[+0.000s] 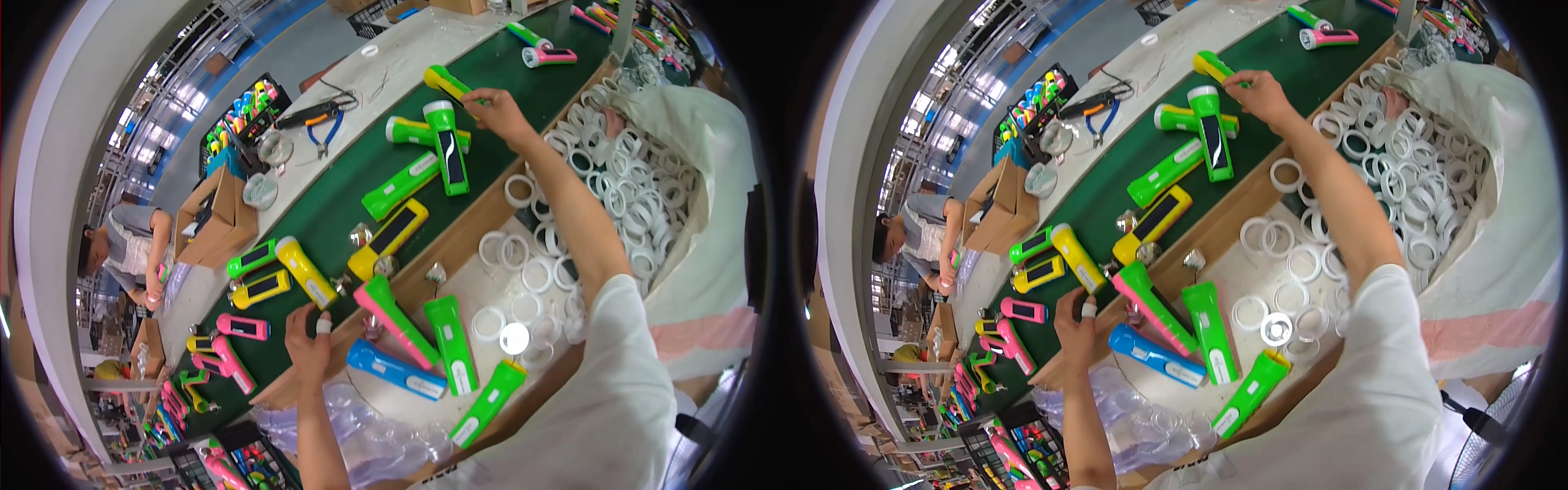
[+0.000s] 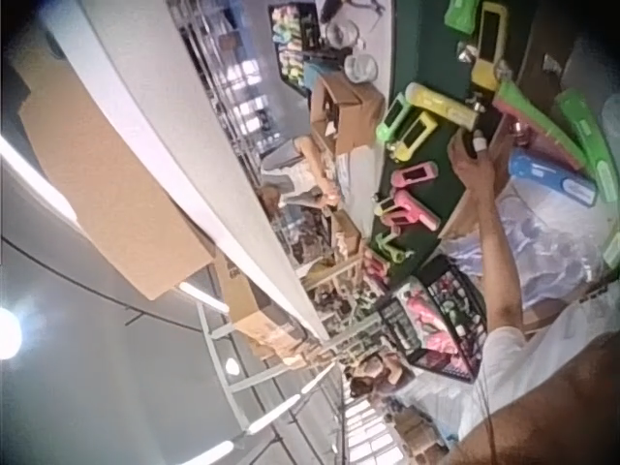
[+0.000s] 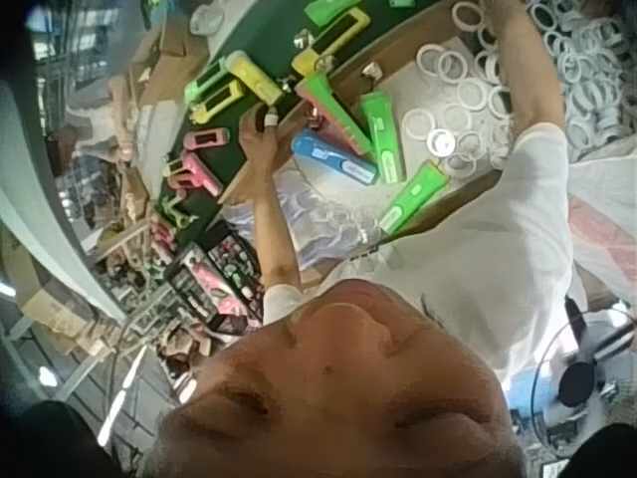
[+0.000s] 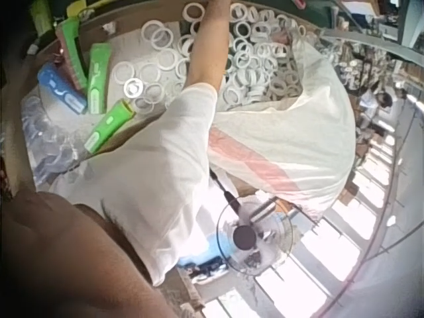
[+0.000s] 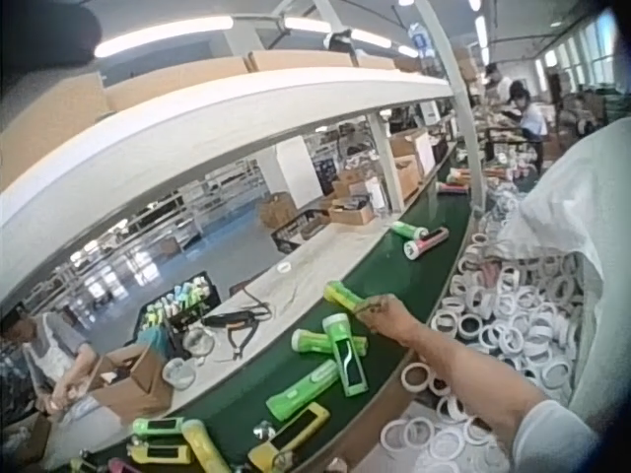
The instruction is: Manually assembling plastic flashlights by attaching rings and testing the light components.
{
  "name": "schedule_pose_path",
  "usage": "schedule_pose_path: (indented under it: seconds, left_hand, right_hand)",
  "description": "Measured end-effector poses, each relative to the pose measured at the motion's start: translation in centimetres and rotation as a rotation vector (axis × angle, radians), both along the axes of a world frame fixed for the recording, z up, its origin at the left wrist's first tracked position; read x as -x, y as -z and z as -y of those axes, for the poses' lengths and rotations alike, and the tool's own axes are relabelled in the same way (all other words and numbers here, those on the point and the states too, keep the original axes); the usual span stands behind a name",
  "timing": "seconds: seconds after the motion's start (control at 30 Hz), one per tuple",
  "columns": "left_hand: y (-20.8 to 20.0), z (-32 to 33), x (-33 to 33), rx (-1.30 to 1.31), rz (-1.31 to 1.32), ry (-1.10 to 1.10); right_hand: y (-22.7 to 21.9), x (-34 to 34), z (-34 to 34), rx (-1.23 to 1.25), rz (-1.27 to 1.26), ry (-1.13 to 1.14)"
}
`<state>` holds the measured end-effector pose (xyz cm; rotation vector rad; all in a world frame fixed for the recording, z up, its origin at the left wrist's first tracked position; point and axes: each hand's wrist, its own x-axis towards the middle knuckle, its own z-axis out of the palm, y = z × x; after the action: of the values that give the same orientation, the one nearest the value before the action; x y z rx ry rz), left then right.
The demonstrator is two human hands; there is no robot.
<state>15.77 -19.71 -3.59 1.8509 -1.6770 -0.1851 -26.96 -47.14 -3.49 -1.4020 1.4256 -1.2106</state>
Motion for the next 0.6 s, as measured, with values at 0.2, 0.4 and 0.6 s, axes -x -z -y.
schedule_pose_path:
  seconds: [0.2, 0.4, 0.6]
  left_hand:
    - [0.6, -1.0, -0.9, 0.070, -0.152, 0.023]
    - [0.4, -3.1, -1.5, 0.092, -0.311, 0.129]
    - [-0.5, -11.6, 1.2, 0.195, 0.043, 0.397]
  right_hand:
    - [-9.1, -2.0, -18.2, 0.068, 0.140, -0.476]
    - [-8.3, -6.1, -34.4, 0.266, -0.300, -0.761]
    - [-3.1, -9.8, -43.8, 0.440, -0.468, -0.921]
